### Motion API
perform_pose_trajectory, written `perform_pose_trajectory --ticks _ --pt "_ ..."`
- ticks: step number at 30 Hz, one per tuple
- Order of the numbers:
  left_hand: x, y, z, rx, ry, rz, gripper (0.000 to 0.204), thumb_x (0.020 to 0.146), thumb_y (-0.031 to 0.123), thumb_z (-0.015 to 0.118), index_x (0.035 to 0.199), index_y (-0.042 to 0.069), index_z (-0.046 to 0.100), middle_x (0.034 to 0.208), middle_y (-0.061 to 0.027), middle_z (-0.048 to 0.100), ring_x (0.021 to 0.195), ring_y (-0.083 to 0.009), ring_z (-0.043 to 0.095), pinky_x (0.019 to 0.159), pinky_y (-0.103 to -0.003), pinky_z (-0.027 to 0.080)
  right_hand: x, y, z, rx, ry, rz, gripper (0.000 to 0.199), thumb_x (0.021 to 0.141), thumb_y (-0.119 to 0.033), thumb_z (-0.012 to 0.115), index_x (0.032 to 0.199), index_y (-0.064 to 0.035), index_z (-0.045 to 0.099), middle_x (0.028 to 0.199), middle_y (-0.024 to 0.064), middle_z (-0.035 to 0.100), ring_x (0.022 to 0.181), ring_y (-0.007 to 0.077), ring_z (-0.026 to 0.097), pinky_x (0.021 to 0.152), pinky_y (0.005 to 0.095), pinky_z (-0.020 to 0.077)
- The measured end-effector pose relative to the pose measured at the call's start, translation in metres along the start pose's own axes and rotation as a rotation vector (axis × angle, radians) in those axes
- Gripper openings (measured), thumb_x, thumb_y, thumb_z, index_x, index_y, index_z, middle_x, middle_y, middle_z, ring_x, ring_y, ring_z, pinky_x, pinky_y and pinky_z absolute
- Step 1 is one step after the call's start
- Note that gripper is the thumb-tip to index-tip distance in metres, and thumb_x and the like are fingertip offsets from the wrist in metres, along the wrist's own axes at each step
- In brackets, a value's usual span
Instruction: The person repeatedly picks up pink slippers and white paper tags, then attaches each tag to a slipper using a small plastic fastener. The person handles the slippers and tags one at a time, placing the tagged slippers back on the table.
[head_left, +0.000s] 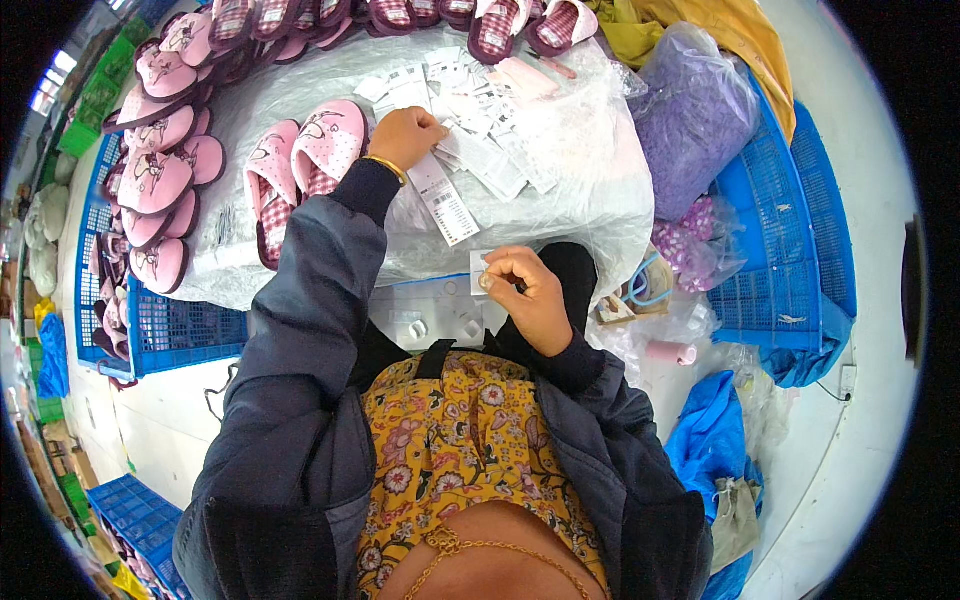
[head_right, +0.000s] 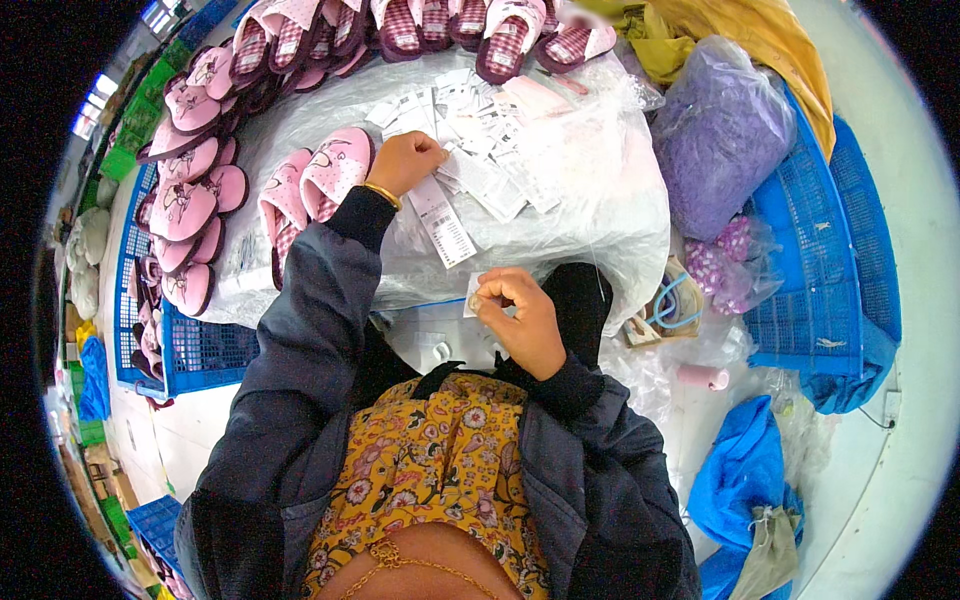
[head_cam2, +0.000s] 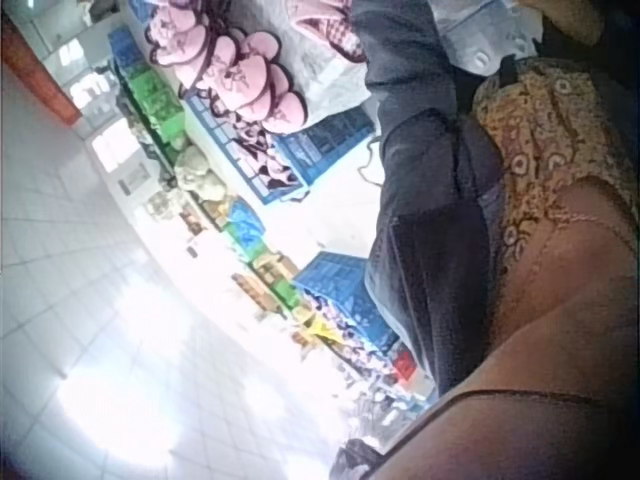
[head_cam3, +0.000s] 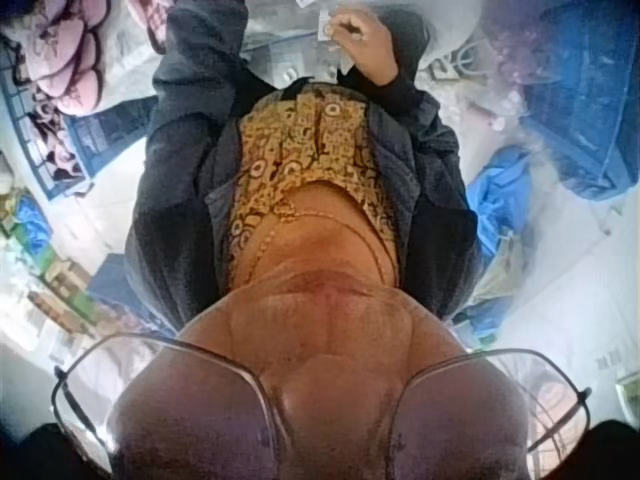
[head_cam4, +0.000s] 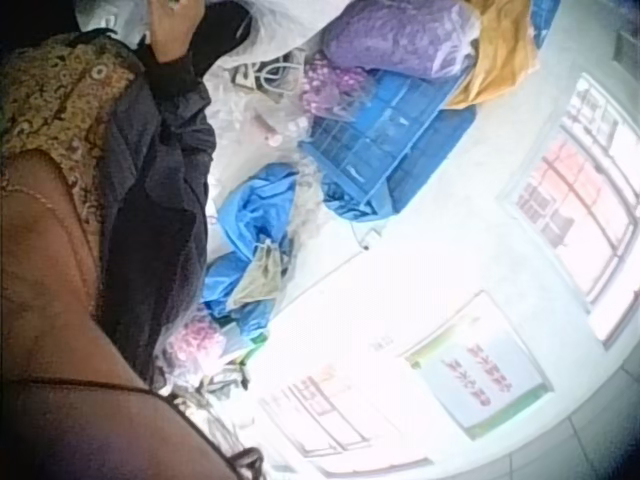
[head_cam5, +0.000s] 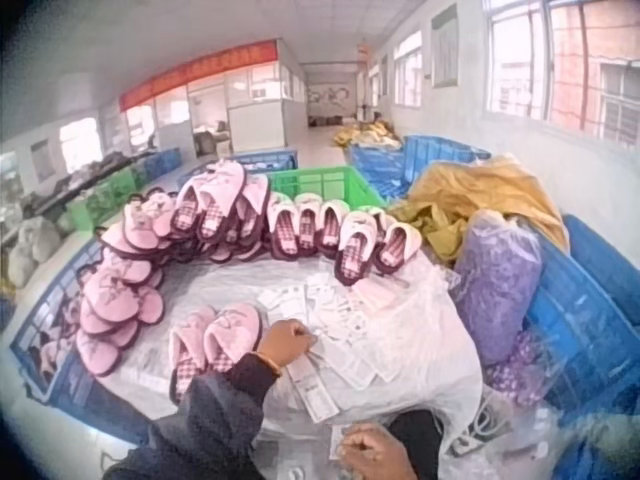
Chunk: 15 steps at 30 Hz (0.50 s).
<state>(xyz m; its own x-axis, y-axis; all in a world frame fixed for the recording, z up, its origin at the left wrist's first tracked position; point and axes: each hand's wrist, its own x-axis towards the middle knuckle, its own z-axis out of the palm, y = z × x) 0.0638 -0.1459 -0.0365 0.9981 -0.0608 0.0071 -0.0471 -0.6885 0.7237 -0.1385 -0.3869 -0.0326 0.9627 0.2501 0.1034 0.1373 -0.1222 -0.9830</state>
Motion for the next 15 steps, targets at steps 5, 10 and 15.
perform_pose_trajectory --ticks 5,10,15 --pt "-0.012 0.014 -0.009 -0.009 0.087 0.034 0.033 0.086 0.033 0.068 0.091 0.001 0.069 0.079 -0.0132 0.069 0.074 -0.0268 0.066 0.069 -0.036 0.05 -0.001 0.002 0.0 0.056 -0.004 -0.018 0.01 0.088 -0.008 0.069 0.094 -0.0005 0.064 0.095 0.0047 0.064 0.077 0.0086 0.056 0.07 0.0245 0.0475" --pt "-0.047 0.038 -0.03 -0.049 0.186 0.165 0.028 0.091 0.027 0.065 0.091 -0.001 0.066 0.073 -0.0141 0.066 0.064 -0.024 0.063 0.061 -0.035 0.048 -0.001 -0.008 0.0 0.107 -0.027 0.058 0.011 0.092 -0.01 0.067 0.098 -0.0003 0.063 0.081 -0.0017 0.063 0.072 0.0039 0.053 0.065 0.0215 0.0445" --pt "-0.109 0.065 -0.037 -0.365 0.063 0.2 0.016 0.092 0.013 0.066 0.091 -0.003 0.064 0.07 -0.001 0.059 0.06 -0.0066 0.056 0.055 -0.023 0.043 0.015 -0.039 -0.003 0.151 0.01 0.09 0.012 0.092 -0.01 0.068 0.096 0.0 0.064 0.081 -0.002 0.063 0.072 0.0029 0.052 0.064 0.0206 0.0438"
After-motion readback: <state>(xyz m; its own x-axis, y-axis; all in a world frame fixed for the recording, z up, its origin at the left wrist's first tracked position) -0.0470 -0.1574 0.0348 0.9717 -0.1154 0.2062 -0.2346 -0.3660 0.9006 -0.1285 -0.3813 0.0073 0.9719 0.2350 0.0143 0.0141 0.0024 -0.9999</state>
